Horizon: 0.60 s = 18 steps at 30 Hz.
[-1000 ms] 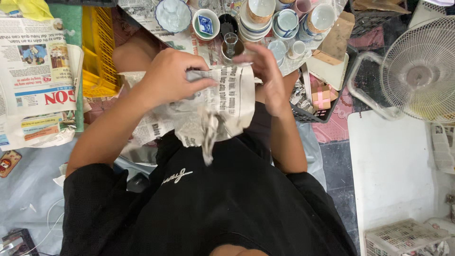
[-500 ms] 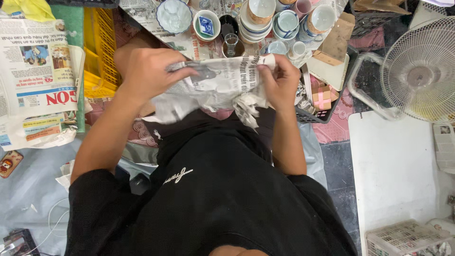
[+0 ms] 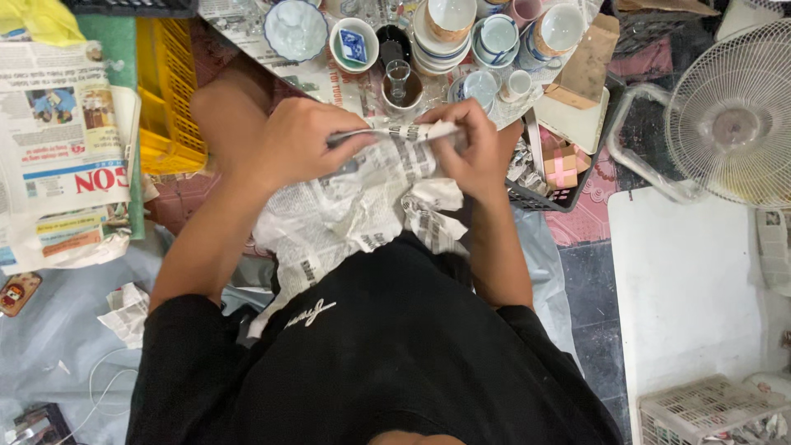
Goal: The person sits on the floor and wraps individual ceramic dishes and glassware with newspaper. They fold the paper around each item and place the wrapped pieces into a nearby crate.
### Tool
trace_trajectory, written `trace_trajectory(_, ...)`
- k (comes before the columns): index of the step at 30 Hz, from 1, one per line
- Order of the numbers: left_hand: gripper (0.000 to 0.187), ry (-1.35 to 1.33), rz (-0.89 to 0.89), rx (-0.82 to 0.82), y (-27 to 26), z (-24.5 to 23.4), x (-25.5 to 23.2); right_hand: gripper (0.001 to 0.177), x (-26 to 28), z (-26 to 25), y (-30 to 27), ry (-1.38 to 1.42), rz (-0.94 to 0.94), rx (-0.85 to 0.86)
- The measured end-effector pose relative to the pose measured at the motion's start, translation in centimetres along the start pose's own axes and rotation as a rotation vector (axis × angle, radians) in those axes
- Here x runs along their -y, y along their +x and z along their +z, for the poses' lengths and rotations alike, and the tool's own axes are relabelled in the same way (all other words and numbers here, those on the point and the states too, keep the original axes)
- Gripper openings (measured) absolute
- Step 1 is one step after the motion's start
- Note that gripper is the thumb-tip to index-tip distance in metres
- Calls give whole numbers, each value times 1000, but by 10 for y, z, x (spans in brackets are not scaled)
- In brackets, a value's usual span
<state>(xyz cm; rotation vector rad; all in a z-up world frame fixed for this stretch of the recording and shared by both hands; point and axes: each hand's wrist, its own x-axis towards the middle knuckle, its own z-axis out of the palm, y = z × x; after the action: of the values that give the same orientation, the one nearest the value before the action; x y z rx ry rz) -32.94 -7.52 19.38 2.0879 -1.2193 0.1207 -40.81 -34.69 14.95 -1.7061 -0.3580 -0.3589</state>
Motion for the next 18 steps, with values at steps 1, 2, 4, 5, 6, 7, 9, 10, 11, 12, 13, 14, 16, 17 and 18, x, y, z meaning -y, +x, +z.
trace_trajectory(1, 20, 7, -14, 25, 3, 4, -1, 21, 1, -2, -2, -27, -26, 27)
trace_trajectory(2, 20, 13, -28, 50, 6, 8, 0, 25, 0, -4, -3, -55, -52, 54)
trace_trajectory(4, 21, 8, -25, 51, 8, 17, 2, 20, -8, -3, -9, -112, 20, -29)
trace_trajectory(5, 22, 1, -4, 25, 8, 22, 4, 18, -14, -2, -12, -139, 59, -69)
trace_trajectory(6, 23, -7, 17, -1, 9, 26, 8, 18, -19, -2, -16, -129, 74, -118)
trace_trajectory(7, 22, -25, 2, 12, 9, 29, 11, 18, -23, -2, -20, -119, 91, -168)
trace_trajectory(9, 21, -60, -25, 39, 11, 33, 18, 19, -28, -5, -26, -157, 68, -224)
trace_trajectory(10, 22, -87, -36, 60, 12, 36, 20, 18, -28, -11, -29, -204, 28, -228)
trace_trajectory(11, 23, -116, -47, 85, 13, 38, 21, 19, -28, -16, -32, -251, -9, -235)
trace_trajectory(12, 24, -144, -58, 109, 14, 40, 21, 17, -28, -21, -33, -238, 0, -235)
trace_trajectory(13, 28, -190, -87, 185, 15, 40, 23, 16, -29, -26, -32, -226, 6, -236)
trace_trajectory(14, 32, -236, -114, 261, 16, 40, 25, 16, -30, -28, -32, -215, 12, -237)
trace_trajectory(16, 35, -368, -178, 411, 20, 38, 33, 13, -36, -32, -22, -315, 39, -218)
trace_trajectory(17, 34, -469, -220, 489, 24, 42, 38, 12, -36, -35, -19, -371, 64, -208)
trace_trajectory(18, 33, -569, -262, 568, 24, 46, 42, 13, -39, -34, -15, -312, 160, -217)
